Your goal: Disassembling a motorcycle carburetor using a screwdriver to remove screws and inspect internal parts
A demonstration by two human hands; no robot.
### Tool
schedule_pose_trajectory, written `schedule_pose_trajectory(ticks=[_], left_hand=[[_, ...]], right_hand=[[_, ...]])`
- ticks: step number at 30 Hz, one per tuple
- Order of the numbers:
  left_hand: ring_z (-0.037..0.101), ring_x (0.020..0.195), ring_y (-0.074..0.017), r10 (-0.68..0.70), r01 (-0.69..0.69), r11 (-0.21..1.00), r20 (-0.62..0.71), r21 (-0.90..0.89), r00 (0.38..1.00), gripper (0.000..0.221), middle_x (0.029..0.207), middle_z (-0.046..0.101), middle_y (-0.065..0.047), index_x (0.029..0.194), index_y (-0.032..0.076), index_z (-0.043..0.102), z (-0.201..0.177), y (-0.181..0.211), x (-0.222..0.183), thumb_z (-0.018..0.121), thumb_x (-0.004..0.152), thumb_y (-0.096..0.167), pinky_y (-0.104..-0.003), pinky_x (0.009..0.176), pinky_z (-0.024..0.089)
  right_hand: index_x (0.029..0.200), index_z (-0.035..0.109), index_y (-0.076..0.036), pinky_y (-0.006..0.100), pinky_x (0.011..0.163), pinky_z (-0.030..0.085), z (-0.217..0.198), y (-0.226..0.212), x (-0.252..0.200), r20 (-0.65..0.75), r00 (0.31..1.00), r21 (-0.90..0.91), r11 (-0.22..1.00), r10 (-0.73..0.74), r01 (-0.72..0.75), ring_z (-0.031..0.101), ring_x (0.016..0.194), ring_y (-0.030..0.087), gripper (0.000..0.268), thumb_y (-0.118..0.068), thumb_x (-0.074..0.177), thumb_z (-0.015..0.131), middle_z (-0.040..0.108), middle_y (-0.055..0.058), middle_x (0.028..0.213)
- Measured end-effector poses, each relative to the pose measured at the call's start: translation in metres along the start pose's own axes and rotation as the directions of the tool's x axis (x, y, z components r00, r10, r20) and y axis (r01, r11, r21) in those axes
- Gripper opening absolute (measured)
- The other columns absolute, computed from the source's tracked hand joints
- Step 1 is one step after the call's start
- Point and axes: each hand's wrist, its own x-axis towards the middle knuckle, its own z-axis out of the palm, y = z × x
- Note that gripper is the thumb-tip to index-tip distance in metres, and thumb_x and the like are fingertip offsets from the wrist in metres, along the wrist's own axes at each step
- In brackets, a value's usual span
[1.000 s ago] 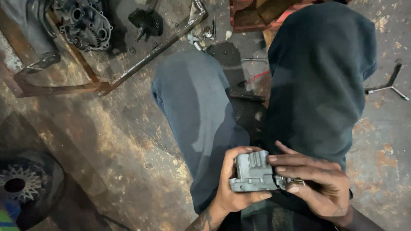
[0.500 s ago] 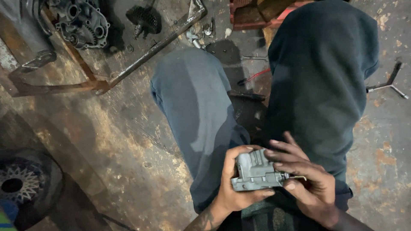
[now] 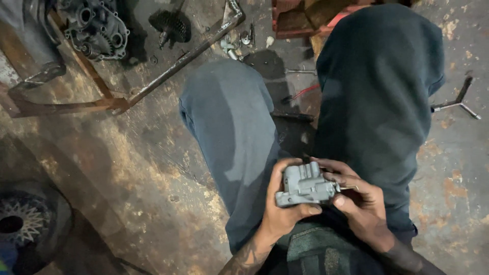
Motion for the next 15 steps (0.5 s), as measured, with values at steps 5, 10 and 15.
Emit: schedule_pose_trajectory(ticks=[5,10,15], left_hand=[[0.052,0.120,-0.0261,0.091,-0.094,0.995,-0.090,-0.026,0.992,0.084,0.132,0.046,-0.011,0.134,0.008,0.037,0.002,-0.017,0.001,0.089,0.073,0.031,-0.041,0.106,0.044],[0.053,0.121,-0.0249,0.107,-0.118,0.982,-0.083,-0.148,0.991,0.078,0.131,0.052,-0.009,0.132,0.010,0.041,0.005,-0.026,0.008,0.090,0.073,0.026,-0.040,0.107,0.043],[0.046,0.131,-0.0288,0.168,-0.181,0.947,-0.072,-0.266,0.983,0.085,0.138,0.040,-0.008,0.134,0.010,0.041,0.012,-0.038,0.016,0.093,0.078,0.046,-0.043,0.111,0.039]], right_hand=[[0.131,0.064,-0.004,0.053,0.119,0.042,0.000,0.018,-0.005,-0.027,0.999,0.078,0.997,0.025,-0.022,0.051,0.146,0.044,0.040,-0.018,0.094,0.068,0.055,0.027,0.152],[0.130,0.066,-0.010,0.058,0.121,0.041,0.000,0.020,-0.003,-0.018,1.000,0.143,0.990,-0.008,0.010,0.046,0.151,0.049,0.039,-0.016,0.092,0.072,0.055,0.026,0.152],[0.130,0.063,0.002,0.043,0.112,0.046,-0.006,0.031,-0.019,-0.143,0.987,0.087,0.994,0.070,-0.058,0.058,0.134,0.034,0.054,-0.002,0.078,0.075,0.058,0.024,0.148]])
